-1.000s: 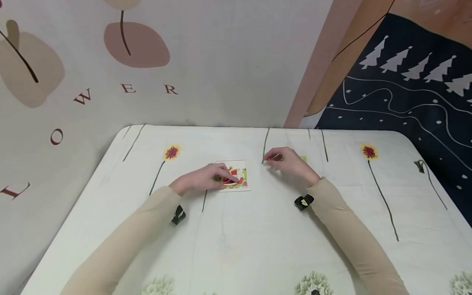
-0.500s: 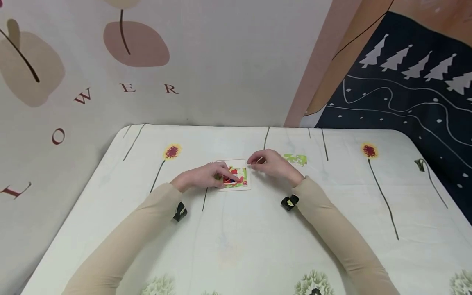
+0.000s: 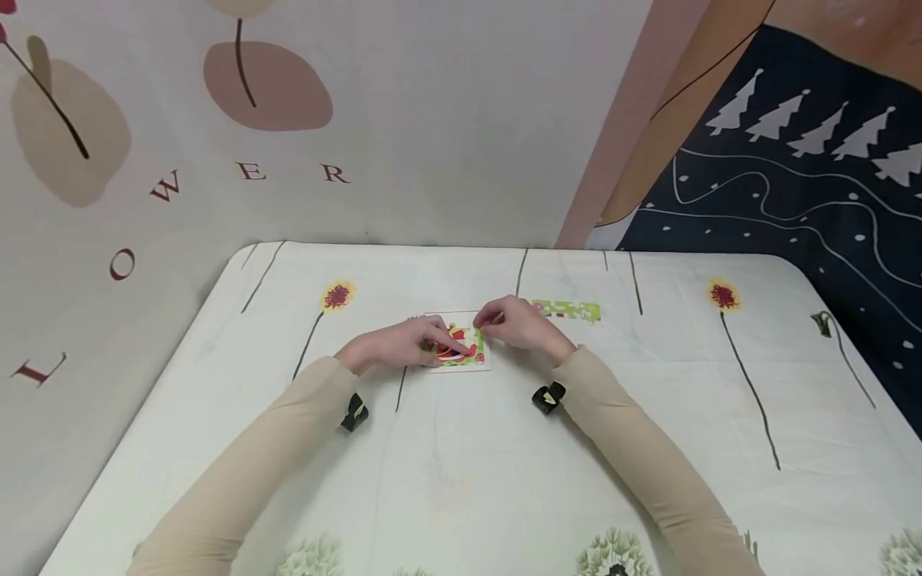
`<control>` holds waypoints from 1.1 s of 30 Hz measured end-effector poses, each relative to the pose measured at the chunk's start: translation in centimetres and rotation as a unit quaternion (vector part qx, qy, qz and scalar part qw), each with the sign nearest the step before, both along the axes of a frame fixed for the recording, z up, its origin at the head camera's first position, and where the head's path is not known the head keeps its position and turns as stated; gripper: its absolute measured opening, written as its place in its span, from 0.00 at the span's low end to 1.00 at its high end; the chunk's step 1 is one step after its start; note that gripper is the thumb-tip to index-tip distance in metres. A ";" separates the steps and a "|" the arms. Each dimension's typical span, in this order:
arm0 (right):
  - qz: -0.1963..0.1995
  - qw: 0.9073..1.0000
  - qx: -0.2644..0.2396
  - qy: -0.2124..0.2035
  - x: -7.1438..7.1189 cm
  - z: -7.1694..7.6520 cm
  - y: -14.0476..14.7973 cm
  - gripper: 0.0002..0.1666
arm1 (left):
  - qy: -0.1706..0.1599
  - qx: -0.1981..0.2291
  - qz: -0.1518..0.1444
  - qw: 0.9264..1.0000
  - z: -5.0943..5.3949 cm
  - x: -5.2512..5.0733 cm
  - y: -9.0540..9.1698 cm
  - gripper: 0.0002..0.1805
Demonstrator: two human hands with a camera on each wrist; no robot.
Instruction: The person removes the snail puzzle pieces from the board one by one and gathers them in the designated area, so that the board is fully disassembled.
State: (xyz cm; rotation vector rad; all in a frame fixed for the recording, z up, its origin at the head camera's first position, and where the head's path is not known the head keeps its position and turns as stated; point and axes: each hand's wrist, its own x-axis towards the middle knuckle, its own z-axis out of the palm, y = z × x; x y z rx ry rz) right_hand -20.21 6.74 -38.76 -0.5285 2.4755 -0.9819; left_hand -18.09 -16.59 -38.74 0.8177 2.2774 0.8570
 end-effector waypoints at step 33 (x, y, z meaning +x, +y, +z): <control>0.007 0.999 -0.037 0.011 0.3 -0.2 0.0 0.10 | -0.003 -0.015 0.000 1.000 -0.2 -0.1 0.3 0.21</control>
